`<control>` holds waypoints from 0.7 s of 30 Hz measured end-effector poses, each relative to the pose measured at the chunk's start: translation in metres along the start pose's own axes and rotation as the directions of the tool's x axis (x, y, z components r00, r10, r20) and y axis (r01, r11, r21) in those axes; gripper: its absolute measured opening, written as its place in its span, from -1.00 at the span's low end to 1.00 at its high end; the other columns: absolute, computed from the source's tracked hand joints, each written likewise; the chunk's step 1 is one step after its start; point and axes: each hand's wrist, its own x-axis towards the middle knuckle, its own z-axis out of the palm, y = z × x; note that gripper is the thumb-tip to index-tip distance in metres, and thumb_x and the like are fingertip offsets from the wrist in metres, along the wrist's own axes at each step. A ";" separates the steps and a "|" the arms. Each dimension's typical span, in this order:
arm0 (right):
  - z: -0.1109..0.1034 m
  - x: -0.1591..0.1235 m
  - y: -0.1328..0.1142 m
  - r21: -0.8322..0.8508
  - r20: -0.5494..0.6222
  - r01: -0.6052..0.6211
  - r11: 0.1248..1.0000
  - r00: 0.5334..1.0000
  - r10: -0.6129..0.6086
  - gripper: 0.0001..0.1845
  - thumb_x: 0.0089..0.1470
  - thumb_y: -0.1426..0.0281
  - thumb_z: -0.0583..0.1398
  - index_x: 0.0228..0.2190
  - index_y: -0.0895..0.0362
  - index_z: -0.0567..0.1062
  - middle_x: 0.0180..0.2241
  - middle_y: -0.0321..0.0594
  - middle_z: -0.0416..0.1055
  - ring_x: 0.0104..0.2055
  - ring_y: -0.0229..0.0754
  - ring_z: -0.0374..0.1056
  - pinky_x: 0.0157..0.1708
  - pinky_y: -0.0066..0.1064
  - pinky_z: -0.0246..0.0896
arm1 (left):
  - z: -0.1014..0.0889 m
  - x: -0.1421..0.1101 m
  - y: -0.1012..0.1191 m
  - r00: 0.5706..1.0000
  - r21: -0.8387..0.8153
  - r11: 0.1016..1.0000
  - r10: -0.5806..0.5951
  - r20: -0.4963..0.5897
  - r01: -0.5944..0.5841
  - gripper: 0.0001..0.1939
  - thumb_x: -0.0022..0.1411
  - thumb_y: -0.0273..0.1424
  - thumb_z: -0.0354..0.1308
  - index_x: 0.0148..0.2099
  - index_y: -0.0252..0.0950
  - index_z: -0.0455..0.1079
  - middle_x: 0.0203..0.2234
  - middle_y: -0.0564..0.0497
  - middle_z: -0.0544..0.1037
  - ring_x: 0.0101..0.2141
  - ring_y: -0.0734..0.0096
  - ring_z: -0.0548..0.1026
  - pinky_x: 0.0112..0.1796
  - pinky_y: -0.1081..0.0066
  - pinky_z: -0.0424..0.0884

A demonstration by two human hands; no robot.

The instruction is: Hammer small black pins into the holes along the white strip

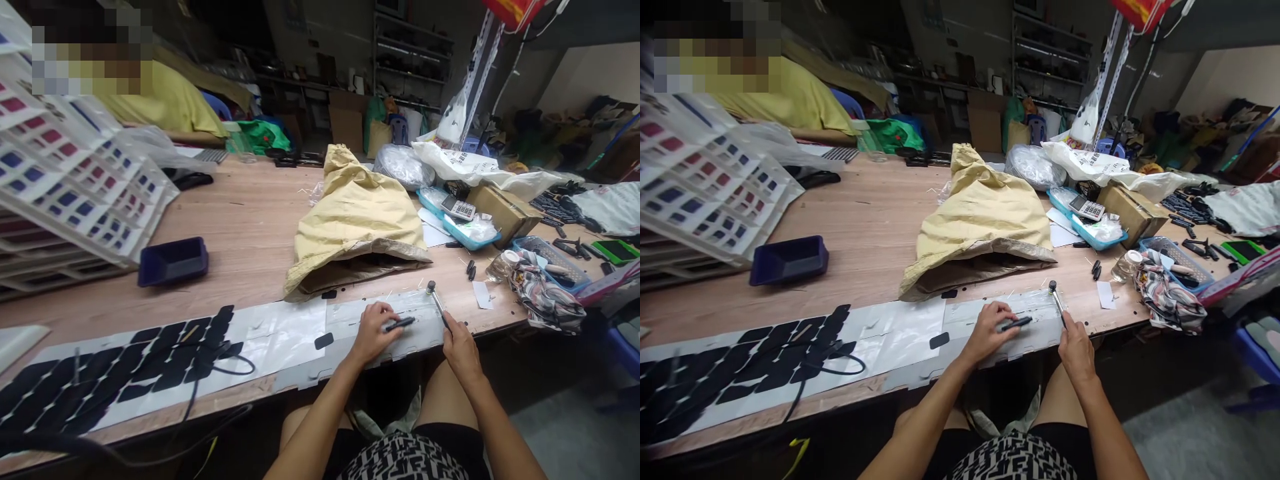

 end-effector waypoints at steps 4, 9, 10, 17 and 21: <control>0.004 -0.001 0.000 -0.024 -0.009 0.029 0.999 1.000 -0.029 -0.48 0.25 0.46 0.03 0.22 0.06 0.36 -0.21 -0.14 0.42 -0.21 -0.14 0.40 -0.22 -0.42 0.28 | 0.004 -0.066 0.016 0.986 0.114 0.979 0.168 0.010 -0.168 -0.84 0.12 -0.41 0.28 -0.19 -0.18 0.51 0.04 -0.09 0.42 0.07 0.08 0.33 0.08 0.08 0.26; 0.004 -0.001 -0.003 -0.087 0.004 0.028 0.996 1.000 -0.028 -0.48 0.26 0.46 0.03 0.22 0.05 0.35 -0.22 -0.15 0.39 -0.27 -0.15 0.40 -0.30 -0.43 0.28 | 0.011 -0.104 0.026 0.984 0.254 0.950 0.174 0.044 -0.179 -0.68 0.04 -0.40 0.34 -0.10 -0.15 0.49 0.15 -0.13 0.36 0.13 -0.05 0.29 0.11 -0.01 0.26; 0.004 -0.001 -0.004 -0.097 0.002 0.032 0.995 0.999 -0.032 -0.48 0.26 0.46 0.03 0.22 0.05 0.35 -0.22 -0.15 0.39 -0.28 -0.16 0.40 -0.32 -0.43 0.27 | 0.010 -0.100 0.026 0.985 0.246 0.954 0.168 0.039 -0.172 -0.64 0.02 -0.37 0.36 -0.07 -0.15 0.49 0.15 -0.13 0.37 0.13 -0.05 0.30 0.11 -0.01 0.26; 0.005 -0.002 -0.005 -0.166 -0.011 0.052 0.985 0.998 -0.055 -0.48 0.26 0.47 0.03 0.22 0.03 0.35 -0.25 -0.17 0.37 -0.36 -0.19 0.40 -0.42 -0.46 0.25 | -0.032 0.023 -0.016 0.955 0.181 0.956 -0.190 -0.228 0.233 -0.71 0.28 -0.29 0.09 -0.01 -0.23 0.47 -0.18 -0.11 0.56 -0.14 0.16 0.49 -0.09 0.19 0.42; 0.006 -0.002 -0.003 -0.157 -0.013 0.067 0.985 0.998 -0.069 -0.48 0.27 0.47 0.02 0.22 0.04 0.35 -0.24 -0.17 0.38 -0.35 -0.19 0.41 -0.42 -0.46 0.25 | -0.061 0.103 -0.063 0.709 0.140 0.721 -0.594 -0.381 0.679 -0.63 0.28 -0.20 0.06 -0.03 -0.32 0.50 -0.20 -0.27 0.58 -0.12 -0.05 0.52 -0.13 0.11 0.43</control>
